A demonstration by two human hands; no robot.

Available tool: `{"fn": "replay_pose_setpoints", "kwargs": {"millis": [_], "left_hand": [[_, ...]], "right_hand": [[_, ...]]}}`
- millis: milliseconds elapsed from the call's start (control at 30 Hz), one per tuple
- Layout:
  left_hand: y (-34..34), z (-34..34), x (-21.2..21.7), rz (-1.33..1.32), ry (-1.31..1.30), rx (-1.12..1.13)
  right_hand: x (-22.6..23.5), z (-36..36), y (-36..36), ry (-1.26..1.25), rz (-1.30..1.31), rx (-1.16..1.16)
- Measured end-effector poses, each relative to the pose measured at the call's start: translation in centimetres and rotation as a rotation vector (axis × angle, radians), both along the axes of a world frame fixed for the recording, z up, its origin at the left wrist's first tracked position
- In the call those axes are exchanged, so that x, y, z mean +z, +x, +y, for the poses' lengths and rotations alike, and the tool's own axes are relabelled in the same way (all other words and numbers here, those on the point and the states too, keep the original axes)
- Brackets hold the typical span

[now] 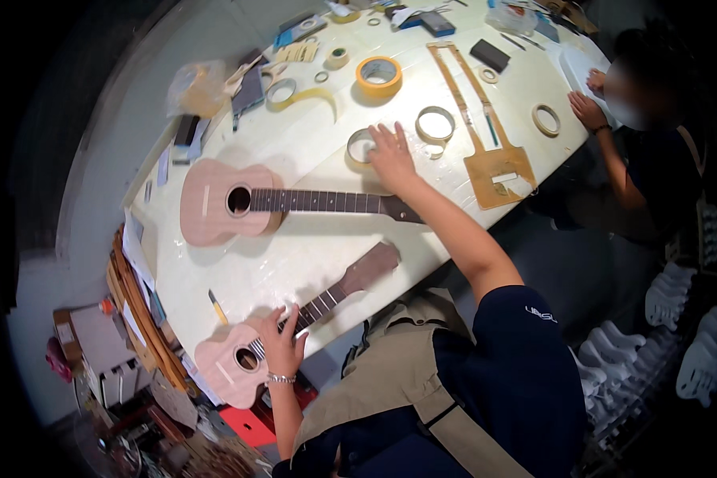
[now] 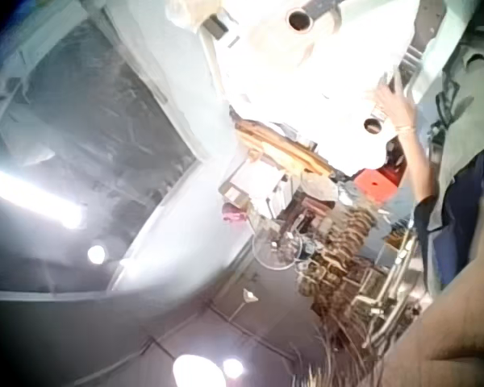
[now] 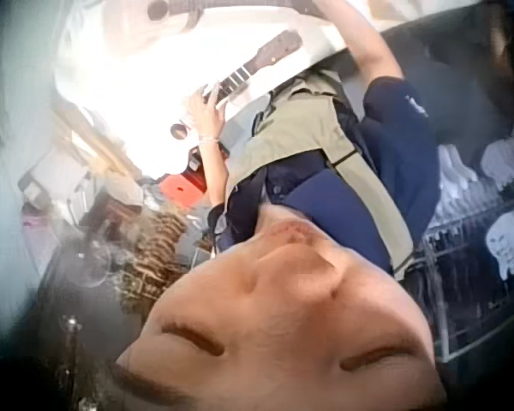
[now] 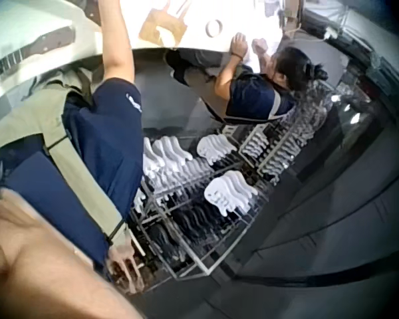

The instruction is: The person applies masking tape to the fretboards of unfinished acoustic guitar necks. They use a wooden template to mark the body of the guitars and then apply tape to the necks, placing the finished pieces on a rack.

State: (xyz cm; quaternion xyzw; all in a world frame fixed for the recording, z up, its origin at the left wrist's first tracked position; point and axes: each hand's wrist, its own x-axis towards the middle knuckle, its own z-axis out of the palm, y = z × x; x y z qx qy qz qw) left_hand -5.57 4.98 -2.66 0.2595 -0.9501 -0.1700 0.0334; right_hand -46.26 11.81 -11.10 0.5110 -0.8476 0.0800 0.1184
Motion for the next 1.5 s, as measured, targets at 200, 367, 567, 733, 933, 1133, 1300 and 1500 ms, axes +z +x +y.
{"fn": "replay_pose_setpoints", "kwargs": {"millis": [200,367,567,733,933,1133,1300,1500], "left_hand": [[-2.7,1.0,0.3,0.338,0.091,0.144],[-7.7,3.8,-0.6,0.743,0.868,0.440],[-10.1,6.0,-0.4,0.966,1.414,0.759],[-3.0,4.4,-1.4,0.914,1.278,0.870],[11.0,-2.0,-2.2,0.594,0.357,0.934],[11.2,-3.6,-3.8,0.622,0.626,1.029],[10.4,-3.7,-2.8,0.498,0.549,1.037],[9.4,-4.1,-2.4,0.512,0.608,1.152]], "right_hand": [[5.4,0.4,3.8,-0.903,-1.633,-0.071],[8.7,3.5,13.9,-1.249,-2.274,0.168],[7.8,5.4,20.2,-1.120,-2.115,0.176],[6.8,8.0,17.6,-1.515,-3.156,-0.086],[4.9,10.0,13.4,-1.307,-2.061,-0.101],[2.5,9.3,15.0,-0.247,-0.894,-0.067],[2.6,9.1,14.1,-0.267,-0.988,-0.165],[2.0,9.4,14.0,-0.336,-1.121,-0.192]]}}
